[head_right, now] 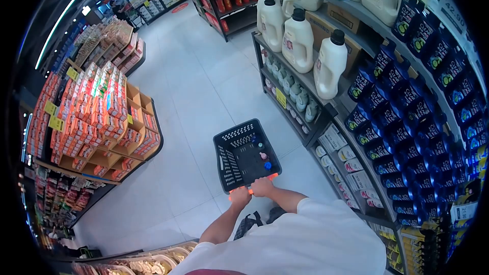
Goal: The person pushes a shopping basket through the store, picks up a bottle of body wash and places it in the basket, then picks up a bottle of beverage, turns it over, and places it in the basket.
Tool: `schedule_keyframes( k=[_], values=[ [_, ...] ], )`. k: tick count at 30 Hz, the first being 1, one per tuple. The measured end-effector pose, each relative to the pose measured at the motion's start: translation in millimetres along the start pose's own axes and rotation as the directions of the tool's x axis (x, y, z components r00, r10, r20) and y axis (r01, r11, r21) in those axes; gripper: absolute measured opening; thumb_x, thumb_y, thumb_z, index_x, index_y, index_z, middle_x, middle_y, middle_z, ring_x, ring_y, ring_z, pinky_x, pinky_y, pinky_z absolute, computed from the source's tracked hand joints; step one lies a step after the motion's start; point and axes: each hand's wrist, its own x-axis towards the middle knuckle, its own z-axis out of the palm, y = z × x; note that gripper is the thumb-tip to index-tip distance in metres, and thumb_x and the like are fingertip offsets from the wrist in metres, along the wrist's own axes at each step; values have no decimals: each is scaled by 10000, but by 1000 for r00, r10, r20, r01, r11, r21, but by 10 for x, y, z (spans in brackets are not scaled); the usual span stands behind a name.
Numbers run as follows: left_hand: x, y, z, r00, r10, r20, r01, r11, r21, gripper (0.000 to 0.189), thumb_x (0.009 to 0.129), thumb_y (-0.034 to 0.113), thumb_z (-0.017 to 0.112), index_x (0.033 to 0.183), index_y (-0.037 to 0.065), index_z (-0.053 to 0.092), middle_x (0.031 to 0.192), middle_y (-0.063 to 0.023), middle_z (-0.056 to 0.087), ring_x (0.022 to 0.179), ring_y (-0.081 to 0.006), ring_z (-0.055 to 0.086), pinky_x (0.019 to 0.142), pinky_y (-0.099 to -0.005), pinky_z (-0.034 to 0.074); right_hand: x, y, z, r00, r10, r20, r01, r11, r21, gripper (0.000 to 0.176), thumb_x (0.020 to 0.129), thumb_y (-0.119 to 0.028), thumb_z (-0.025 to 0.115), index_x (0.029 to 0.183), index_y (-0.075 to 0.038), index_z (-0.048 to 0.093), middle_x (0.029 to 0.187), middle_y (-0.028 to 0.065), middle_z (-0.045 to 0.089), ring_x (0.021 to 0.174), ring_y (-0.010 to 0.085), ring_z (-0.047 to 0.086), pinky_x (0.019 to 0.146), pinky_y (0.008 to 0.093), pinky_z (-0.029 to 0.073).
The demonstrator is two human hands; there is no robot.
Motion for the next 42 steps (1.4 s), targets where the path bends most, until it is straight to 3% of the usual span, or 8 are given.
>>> schedule_keyframes(
  k=[6, 16, 22, 28, 31, 34, 41, 42],
  values=[
    [673, -241, -342, 997, 7, 72, -3, 998, -58, 207, 760, 206, 612, 846, 53, 722, 902, -172, 709, 836, -335, 698, 704, -449, 556, 604, 234, -345, 999, 28, 28, -29, 999, 30, 194, 736, -234, 632, 806, -87, 737, 822, 131, 715, 780, 295, 704, 697, 423, 554],
    [1826, -654, -1186, 994, 100, 37, -97, 993, -74, 230, 766, 250, 623, 876, 79, 729, 887, -146, 712, 840, -316, 699, 740, -428, 559, 1852, 671, -885, 992, 120, 40, -120, 993, 10, 273, 771, -325, 621, 806, -74, 722, 842, 156, 709, 819, 320, 693, 729, 435, 546],
    [2409, -910, -1464, 992, 126, 9, -124, 985, -119, 209, 779, 236, 621, 876, 80, 722, 897, -143, 712, 848, -313, 697, 753, -426, 555, 2453, 846, -1295, 962, 189, 196, -185, 982, -41, 316, 807, -345, 596, 851, -56, 714, 906, 169, 707, 850, 327, 689, 773, 449, 540],
    [2996, -1102, -1763, 994, 104, 44, -95, 980, -177, 226, 771, 241, 635, 885, 64, 716, 909, -159, 708, 861, -318, 694, 771, -415, 552, 3000, 1059, -1627, 956, 198, 216, -194, 980, -39, 328, 807, -359, 597, 882, -61, 714, 930, 170, 706, 875, 334, 685, 789, 457, 541],
    [3272, -1222, -2032, 987, 150, 49, -140, 975, -175, 252, 756, 269, 652, 883, 60, 715, 916, -167, 706, 863, -322, 694, 772, -418, 551, 3279, 1172, -1780, 971, 196, 140, -191, 980, -48, 228, 754, -268, 625, 818, -71, 721, 834, 123, 714, 798, 302, 695, 720, 420, 548],
    [3609, -1305, -2285, 982, 184, 39, -176, 972, -158, 279, 737, 299, 671, 873, 59, 714, 904, -170, 704, 843, -326, 695, 756, -422, 554, 3562, 1316, -1947, 972, 200, 120, -195, 980, -46, 220, 748, -271, 630, 802, -78, 719, 831, 128, 712, 790, 303, 694, 719, 424, 548],
    [4475, -1520, -2773, 977, 213, 13, -211, 973, -94, 263, 738, 286, 660, 843, 49, 708, 857, -168, 701, 776, -335, 696, 703, -431, 558, 4336, 1724, -2445, 987, 146, 68, -145, 989, -29, 246, 741, -330, 666, 787, -96, 724, 823, 124, 711, 784, 304, 696, 712, 424, 545],
    [4666, -1588, -2731, 976, 218, -25, -219, 973, -74, 255, 737, 277, 656, 857, 58, 710, 843, -158, 701, 760, -335, 695, 684, -433, 557, 4484, 1803, -2502, 985, 146, 88, -144, 989, -27, 319, 750, -388, 656, 820, -84, 722, 848, 135, 713, 806, 305, 697, 733, 430, 545]
  ],
)
